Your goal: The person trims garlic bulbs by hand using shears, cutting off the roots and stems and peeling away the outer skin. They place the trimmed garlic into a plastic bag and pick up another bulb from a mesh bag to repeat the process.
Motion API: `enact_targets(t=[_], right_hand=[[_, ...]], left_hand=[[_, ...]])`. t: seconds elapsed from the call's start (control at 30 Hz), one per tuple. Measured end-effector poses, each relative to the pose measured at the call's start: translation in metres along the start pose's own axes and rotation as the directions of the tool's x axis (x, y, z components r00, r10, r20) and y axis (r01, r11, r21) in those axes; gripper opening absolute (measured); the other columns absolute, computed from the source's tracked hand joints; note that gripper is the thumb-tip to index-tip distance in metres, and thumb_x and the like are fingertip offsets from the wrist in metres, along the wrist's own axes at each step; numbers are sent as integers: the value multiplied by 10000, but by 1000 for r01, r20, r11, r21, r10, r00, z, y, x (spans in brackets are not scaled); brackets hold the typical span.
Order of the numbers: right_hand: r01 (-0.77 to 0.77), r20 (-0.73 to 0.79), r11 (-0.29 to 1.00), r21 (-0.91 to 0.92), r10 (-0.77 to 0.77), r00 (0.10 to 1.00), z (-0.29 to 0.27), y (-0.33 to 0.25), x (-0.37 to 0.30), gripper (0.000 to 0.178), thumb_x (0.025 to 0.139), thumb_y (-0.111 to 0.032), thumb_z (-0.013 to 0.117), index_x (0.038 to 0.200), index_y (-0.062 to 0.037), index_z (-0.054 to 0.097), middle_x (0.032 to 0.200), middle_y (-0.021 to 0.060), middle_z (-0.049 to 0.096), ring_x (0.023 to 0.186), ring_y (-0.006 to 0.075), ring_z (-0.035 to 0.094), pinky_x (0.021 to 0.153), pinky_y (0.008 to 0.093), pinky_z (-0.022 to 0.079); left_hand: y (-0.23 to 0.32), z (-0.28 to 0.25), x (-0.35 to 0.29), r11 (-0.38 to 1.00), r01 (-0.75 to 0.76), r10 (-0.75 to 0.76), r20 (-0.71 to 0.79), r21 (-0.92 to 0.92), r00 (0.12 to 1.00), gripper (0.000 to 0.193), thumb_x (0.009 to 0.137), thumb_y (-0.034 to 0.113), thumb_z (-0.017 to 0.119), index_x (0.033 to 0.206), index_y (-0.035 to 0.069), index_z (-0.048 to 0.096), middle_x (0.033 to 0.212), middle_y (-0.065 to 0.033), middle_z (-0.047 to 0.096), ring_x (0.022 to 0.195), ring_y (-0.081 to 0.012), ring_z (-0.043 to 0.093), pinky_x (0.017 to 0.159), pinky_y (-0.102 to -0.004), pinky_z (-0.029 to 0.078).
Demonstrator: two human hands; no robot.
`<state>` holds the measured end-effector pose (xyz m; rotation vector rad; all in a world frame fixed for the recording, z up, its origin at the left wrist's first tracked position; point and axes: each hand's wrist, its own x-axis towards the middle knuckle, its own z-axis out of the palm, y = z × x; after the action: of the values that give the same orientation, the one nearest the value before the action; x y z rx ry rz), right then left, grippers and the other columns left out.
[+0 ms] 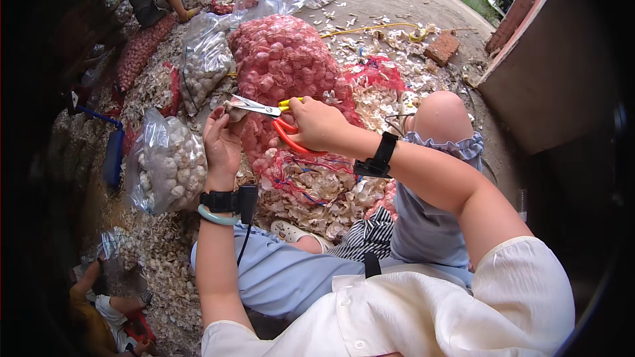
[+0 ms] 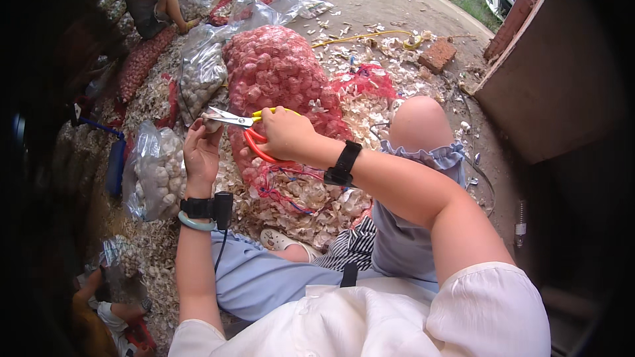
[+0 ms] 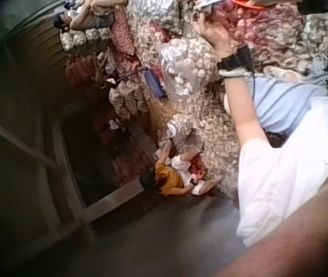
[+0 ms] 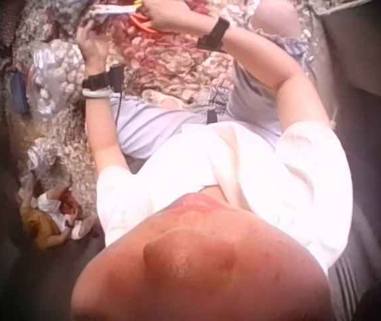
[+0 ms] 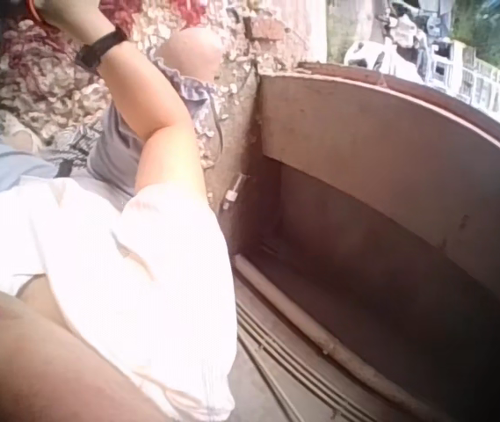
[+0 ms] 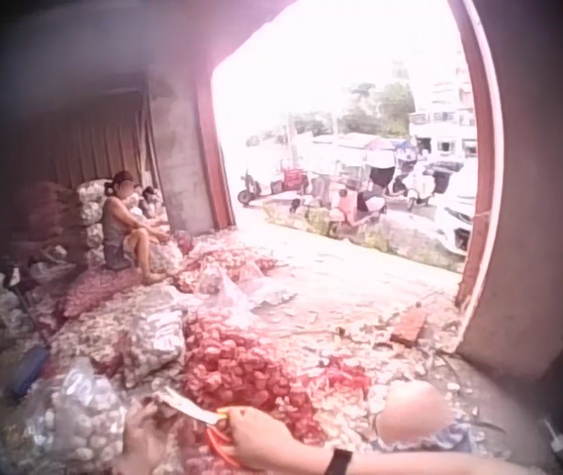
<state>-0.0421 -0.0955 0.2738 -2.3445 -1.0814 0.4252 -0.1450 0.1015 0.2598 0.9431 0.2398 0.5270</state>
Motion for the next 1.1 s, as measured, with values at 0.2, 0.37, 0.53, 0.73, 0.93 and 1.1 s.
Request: enact_targets(t=[0.2, 0.37, 0.53, 0.73, 0.93, 1.1], right_hand=[[52, 1, 993, -110, -52, 999, -15, -9, -15, 470, 822, -448, 613, 1076, -63, 523, 962, 130, 604, 871, 301, 618, 700, 413, 505], [93, -95, 982, -162, -110, 989, -2, -3, -9, 451, 796, -416, 651, 1082, -83, 543, 997, 122, 609, 896, 288, 621, 681, 407, 518], [144, -238, 956, -256, -207, 949, -1, 3, -8, 493, 739, -411, 695, 1029, -44, 539, 887, 137, 602, 801, 279, 632, 617, 399, 511], [111, -279, 956, -270, -188, 942, -2, 0, -10, 401, 773, -345, 667, 989, -34, 536, 874, 140, 601, 759, 277, 638, 599, 385, 511], [66, -233, 956, -284, -135, 963, 3, 0, -9, 397, 800, -370, 648, 996, -47, 525, 909, 116, 601, 818, 273, 634, 628, 392, 524], [91, -234, 961, -260, -154, 960, 9, 2, -7, 369, 817, -371, 630, 923, -36, 519, 747, 114, 622, 671, 298, 641, 566, 402, 515]], left_hand=[[6, 5, -3, 1000, -4, 3, 53, 19, 999, 383, 803, -39, 596, 1128, 28, 404, 1130, -159, 545, 1007, -222, 603, 881, -353, 536], [7, 5, -5, 970, -101, 86, 77, 221, 993, 435, 779, -102, 644, 1123, 21, 408, 1069, -103, 543, 940, -164, 601, 796, -255, 549], [11, -6, 0, 968, -57, 65, -21, 244, 998, 457, 760, -91, 678, 1117, 30, 420, 1057, -82, 538, 946, -153, 594, 785, -238, 536], [10, -1, 3, 959, -129, 130, 12, 251, 991, 468, 763, -83, 681, 1139, 30, 425, 1083, -84, 539, 960, -156, 594, 827, -250, 526], [11, 1, 1, 946, -150, 156, 0, 287, 988, 469, 754, -102, 678, 1139, 26, 441, 1123, -93, 539, 1001, -171, 591, 862, -265, 525], [11, -4, 2, 940, -187, 180, 48, 286, 982, 468, 736, -129, 673, 1125, 20, 462, 1177, -118, 543, 1012, -176, 593, 876, -269, 520]])
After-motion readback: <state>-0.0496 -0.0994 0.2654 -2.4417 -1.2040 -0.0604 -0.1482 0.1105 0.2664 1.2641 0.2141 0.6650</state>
